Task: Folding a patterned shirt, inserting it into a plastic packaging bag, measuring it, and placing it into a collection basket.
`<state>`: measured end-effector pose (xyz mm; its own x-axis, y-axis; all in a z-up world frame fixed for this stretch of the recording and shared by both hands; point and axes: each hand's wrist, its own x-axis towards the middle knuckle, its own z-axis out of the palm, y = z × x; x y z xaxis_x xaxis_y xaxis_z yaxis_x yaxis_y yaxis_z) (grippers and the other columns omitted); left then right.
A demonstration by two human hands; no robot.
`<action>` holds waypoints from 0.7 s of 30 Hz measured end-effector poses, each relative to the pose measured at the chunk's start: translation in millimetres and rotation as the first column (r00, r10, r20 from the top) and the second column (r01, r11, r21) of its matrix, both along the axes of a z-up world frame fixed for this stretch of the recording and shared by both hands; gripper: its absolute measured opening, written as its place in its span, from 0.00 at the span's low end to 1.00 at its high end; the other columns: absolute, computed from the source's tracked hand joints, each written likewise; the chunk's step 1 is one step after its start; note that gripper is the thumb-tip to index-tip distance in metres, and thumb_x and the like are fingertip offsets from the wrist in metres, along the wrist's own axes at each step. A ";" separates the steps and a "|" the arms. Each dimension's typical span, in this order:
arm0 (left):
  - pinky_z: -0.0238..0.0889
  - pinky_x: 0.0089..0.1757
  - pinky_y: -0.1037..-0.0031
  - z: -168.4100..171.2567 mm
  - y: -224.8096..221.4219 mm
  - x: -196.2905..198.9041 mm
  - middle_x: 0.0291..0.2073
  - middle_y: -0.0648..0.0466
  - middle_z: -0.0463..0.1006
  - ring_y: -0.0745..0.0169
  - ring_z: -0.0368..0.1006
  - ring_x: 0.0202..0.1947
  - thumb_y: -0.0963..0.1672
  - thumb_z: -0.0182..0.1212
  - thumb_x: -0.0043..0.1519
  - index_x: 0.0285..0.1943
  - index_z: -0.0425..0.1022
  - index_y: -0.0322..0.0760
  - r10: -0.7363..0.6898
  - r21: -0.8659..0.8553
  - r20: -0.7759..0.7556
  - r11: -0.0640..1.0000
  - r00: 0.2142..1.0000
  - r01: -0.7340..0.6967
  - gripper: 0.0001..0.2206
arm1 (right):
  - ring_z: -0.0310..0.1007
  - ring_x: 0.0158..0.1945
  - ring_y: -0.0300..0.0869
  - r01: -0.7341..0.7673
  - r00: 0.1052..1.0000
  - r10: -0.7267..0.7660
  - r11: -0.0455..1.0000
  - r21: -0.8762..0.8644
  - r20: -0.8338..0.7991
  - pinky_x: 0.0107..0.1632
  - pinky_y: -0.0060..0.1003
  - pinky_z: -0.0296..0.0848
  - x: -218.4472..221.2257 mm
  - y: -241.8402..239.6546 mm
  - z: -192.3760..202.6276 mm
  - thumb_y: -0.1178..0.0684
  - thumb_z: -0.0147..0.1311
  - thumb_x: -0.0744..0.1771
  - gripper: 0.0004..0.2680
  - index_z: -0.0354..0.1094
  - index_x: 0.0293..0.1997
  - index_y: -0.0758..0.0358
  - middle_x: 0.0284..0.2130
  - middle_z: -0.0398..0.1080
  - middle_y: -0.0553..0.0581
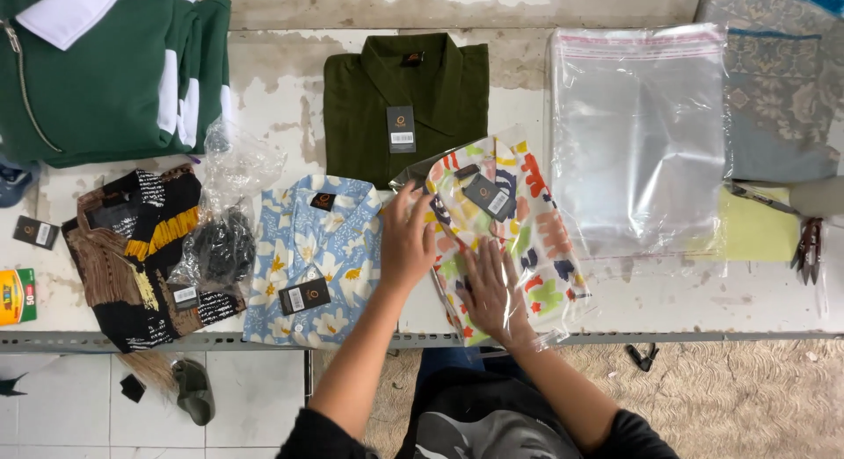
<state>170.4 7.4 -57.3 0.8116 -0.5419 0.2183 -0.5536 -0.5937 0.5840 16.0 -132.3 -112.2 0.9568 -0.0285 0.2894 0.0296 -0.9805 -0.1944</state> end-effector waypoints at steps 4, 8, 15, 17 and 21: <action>0.72 0.36 0.70 -51.7 18.2 -91.5 0.45 0.39 0.73 0.52 0.76 0.41 0.53 0.58 0.66 0.58 0.66 0.30 0.408 -0.001 -0.818 0.705 0.406 -0.709 0.23 | 0.50 0.73 0.63 -0.117 0.993 0.114 0.989 -0.095 -0.030 0.66 0.70 0.49 -47.0 2.9 3.7 0.29 0.35 0.67 0.25 0.52 0.74 0.36 0.73 0.51 0.65; 0.77 0.36 0.68 -72.0 18.8 -142.1 0.48 0.35 0.78 0.46 0.81 0.44 0.56 0.63 0.62 0.59 0.69 0.26 0.391 0.127 -0.868 0.772 0.308 -0.622 0.30 | 0.40 0.77 0.66 -0.117 0.992 0.109 0.984 -0.135 -0.068 0.63 0.80 0.44 -43.0 0.8 10.4 0.25 0.32 0.67 0.24 0.54 0.72 0.30 0.74 0.49 0.62; 0.74 0.33 0.72 -46.8 13.5 -172.7 0.36 0.52 0.85 0.58 0.81 0.37 0.54 0.65 0.59 0.46 0.79 0.36 0.383 0.259 -0.891 0.870 0.245 -0.420 0.19 | 0.32 0.75 0.65 -0.243 0.820 0.174 0.968 -0.056 -0.545 0.62 0.76 0.50 -22.8 -12.4 32.4 0.24 0.31 0.66 0.27 0.41 0.75 0.28 0.76 0.34 0.60; 0.69 0.27 0.80 -28.7 11.9 -183.3 0.33 0.53 0.85 0.66 0.81 0.31 0.53 0.60 0.64 0.43 0.80 0.35 0.321 0.251 -0.942 0.871 0.103 -0.422 0.18 | 0.18 0.76 0.66 -0.287 0.677 0.201 0.958 -0.003 -0.708 0.63 0.74 0.50 -25.6 -21.3 29.5 0.22 0.27 0.67 0.30 0.34 0.78 0.36 0.76 0.24 0.65; 0.75 0.51 0.67 -71.2 19.8 -224.6 0.53 0.45 0.83 0.55 0.80 0.51 0.47 0.65 0.59 0.62 0.74 0.33 -0.163 -0.005 -0.965 0.792 -0.204 -0.611 0.22 | 0.32 0.78 0.63 -0.315 0.947 0.308 0.946 -0.081 -0.094 0.52 0.69 0.56 -41.7 -30.9 -2.6 0.24 0.34 0.68 0.26 0.48 0.75 0.32 0.77 0.37 0.58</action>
<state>-54.2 27.2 -128.5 0.3326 -0.4327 -0.8379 0.9223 -0.0359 0.3847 -25.7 -163.3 -114.9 0.9334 0.2981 0.1998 0.3246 -0.9387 -0.1159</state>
